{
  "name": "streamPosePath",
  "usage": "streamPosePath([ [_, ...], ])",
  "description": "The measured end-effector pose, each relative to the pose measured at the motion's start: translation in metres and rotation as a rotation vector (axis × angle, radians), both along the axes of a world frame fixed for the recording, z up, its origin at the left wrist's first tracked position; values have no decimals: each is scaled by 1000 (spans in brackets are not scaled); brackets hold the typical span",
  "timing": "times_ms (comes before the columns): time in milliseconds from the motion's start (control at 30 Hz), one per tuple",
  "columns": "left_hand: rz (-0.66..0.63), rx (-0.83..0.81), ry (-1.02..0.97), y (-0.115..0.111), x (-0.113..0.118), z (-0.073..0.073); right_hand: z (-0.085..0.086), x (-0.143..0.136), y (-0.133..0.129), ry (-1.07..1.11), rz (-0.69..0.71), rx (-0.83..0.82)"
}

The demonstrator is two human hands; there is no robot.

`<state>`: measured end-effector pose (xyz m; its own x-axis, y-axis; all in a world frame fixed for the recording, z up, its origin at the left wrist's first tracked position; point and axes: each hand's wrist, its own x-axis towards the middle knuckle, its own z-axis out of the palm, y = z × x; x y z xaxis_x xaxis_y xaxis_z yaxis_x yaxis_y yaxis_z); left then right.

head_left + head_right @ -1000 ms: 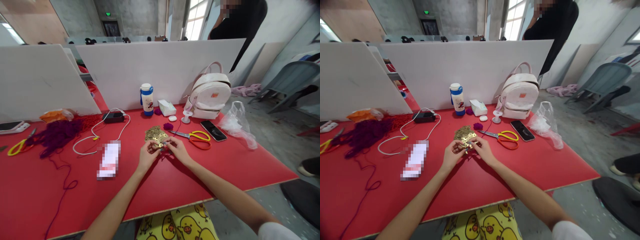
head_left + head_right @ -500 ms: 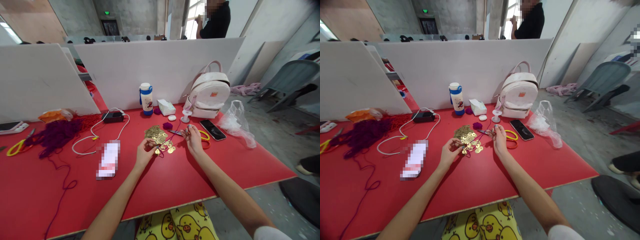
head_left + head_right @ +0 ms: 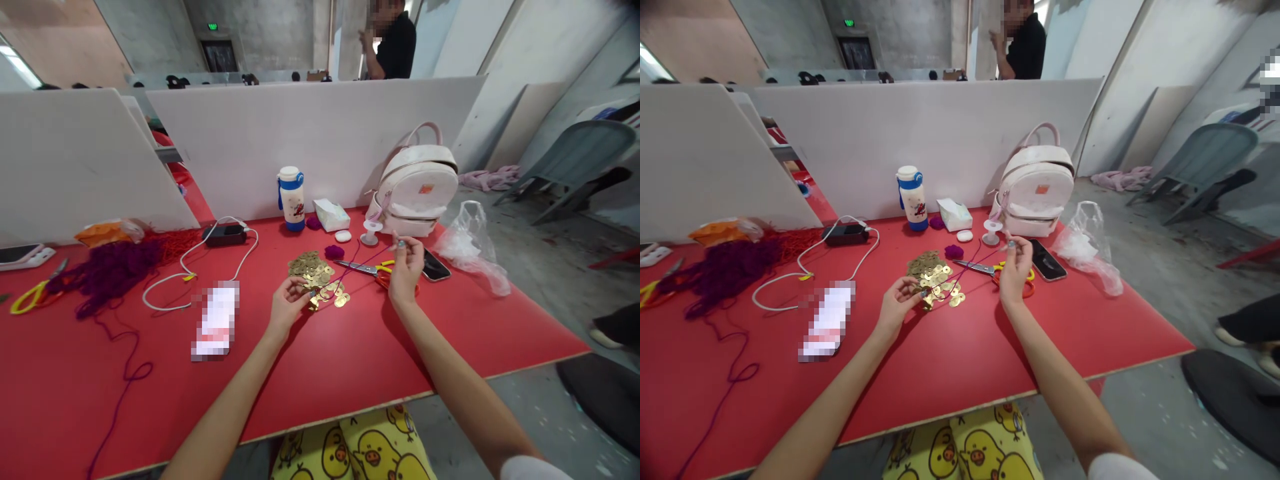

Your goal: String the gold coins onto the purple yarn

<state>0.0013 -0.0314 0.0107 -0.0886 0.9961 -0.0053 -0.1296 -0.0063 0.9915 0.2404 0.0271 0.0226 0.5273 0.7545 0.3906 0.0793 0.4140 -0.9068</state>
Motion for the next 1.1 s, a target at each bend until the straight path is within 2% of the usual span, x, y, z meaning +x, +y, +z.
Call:
streamPosePath([
  [67, -8, -6, -33, 0, 0, -2, 1, -9, -5, -118, 179, -4],
  [167, -27, 2, -33, 1, 0, -4, -4, -32, -18, -253, 655, -55],
  [233, -46, 19, -26, 1, 0, -3, -9, -46, -28, -325, 905, -90],
  [300, -59, 29, -39, 1, -1, -2, -14, -54, -35, -436, 1038, -114],
  [367, -51, 28, -47, 1, -2, -2, -16, -56, -37, -543, 1040, -122],
  [433, -27, 23, -36, 2, -2, -2, -15, -54, -36, -585, 985, -126],
  [600, -9, 16, 7, 1, 2, -2, -8, -46, -34, -402, 946, -191],
  [733, -73, 10, 56, -2, 6, 0, -3, -47, -37, -271, 913, -192],
  [833, -117, 48, 153, -6, 7, 1, -2, -47, -41, -254, 919, -174],
  [967, -150, 193, 302, -10, 7, 6, 0, -47, -44, -350, 953, -134],
  [1100, -278, 221, 234, -11, 8, 10, 3, -49, -49, -478, 920, -100],
])
